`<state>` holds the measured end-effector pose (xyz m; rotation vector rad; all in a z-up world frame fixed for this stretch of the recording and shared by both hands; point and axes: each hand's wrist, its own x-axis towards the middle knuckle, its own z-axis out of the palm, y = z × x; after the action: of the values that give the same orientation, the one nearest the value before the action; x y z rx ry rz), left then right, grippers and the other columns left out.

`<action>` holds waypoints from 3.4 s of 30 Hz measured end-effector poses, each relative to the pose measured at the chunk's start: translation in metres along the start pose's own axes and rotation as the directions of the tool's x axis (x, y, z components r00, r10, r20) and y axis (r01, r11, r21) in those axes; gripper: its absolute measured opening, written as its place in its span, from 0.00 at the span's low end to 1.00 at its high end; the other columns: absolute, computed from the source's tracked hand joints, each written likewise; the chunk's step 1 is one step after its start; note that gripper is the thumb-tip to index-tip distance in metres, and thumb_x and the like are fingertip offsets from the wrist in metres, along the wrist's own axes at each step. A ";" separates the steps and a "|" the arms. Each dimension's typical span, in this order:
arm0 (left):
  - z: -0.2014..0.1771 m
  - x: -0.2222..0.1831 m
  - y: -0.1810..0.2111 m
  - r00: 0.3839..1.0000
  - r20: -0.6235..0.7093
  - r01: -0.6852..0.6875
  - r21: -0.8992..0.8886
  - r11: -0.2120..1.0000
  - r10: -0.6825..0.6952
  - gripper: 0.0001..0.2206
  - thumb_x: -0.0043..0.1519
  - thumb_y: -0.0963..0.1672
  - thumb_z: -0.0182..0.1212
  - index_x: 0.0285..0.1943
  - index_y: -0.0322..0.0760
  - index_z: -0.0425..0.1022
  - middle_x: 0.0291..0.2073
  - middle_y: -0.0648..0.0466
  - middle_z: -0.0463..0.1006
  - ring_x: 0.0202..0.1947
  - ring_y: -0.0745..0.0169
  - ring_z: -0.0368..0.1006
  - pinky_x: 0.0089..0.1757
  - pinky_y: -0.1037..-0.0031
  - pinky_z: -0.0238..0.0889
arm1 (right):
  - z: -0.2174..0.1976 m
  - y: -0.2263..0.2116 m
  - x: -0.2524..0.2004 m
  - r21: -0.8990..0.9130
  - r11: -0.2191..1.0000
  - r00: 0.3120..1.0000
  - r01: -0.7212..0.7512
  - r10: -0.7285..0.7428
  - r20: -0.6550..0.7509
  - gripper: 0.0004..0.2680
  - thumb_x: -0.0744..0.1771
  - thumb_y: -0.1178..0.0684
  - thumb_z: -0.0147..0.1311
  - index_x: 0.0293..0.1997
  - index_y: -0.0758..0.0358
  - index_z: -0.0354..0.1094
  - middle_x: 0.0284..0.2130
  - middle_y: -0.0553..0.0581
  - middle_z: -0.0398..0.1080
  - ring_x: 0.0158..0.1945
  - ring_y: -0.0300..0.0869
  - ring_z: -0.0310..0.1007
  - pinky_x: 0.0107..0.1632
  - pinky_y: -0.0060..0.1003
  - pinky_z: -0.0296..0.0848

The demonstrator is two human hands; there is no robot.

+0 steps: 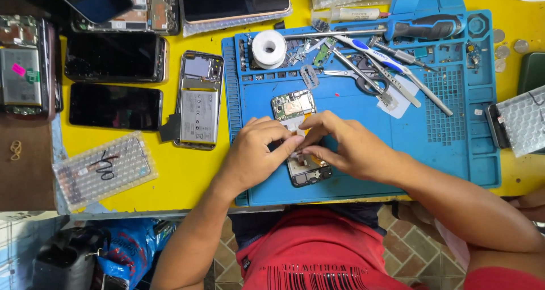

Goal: The person disassembles a smartphone on a blue work mat, using a screwdriver to remove screws and a metal spudger to pry open the casing. They disconnect the battery and remove the motherboard, then proceed to reassemble the device by reconnecting the battery and placing the motherboard back into the frame.

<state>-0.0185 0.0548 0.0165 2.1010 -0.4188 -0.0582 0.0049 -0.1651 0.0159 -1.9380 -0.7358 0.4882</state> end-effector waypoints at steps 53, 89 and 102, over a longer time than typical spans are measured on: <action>-0.001 -0.002 -0.018 0.952 -0.273 0.079 -0.210 0.975 -0.136 0.09 0.65 0.44 0.65 0.30 0.42 0.82 0.22 0.57 0.79 0.24 0.65 0.74 0.35 0.74 0.68 | 0.041 -0.032 -0.033 -0.467 0.699 0.685 0.542 -0.689 -0.236 0.05 0.68 0.59 0.54 0.36 0.66 0.75 0.28 0.59 0.68 0.29 0.50 0.70 0.42 0.48 0.75; 0.015 -0.067 0.030 0.728 -0.415 -0.444 0.321 0.837 0.545 0.10 0.68 0.37 0.56 0.35 0.30 0.81 0.28 0.47 0.78 0.24 0.54 0.76 0.30 0.68 0.76 | 0.089 -0.004 -0.057 0.517 0.850 0.892 0.099 0.155 -0.424 0.08 0.59 0.66 0.69 0.38 0.79 0.77 0.31 0.69 0.76 0.32 0.45 0.77 0.40 0.38 0.77; 0.024 -0.081 0.020 0.798 -0.335 -0.476 0.160 0.865 0.501 0.07 0.69 0.38 0.60 0.53 0.31 0.79 0.49 0.47 0.80 0.46 0.51 0.79 0.49 0.59 0.71 | 0.075 -0.014 -0.062 0.812 0.583 0.926 0.012 0.299 -0.229 0.23 0.65 0.66 0.59 0.69 0.66 0.62 0.37 0.64 0.79 0.39 0.44 0.77 0.49 0.39 0.80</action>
<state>-0.1053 0.0519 0.0102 1.9476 -0.7279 0.6558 -0.0910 -0.1532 -0.0040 -1.1440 -0.0514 0.4530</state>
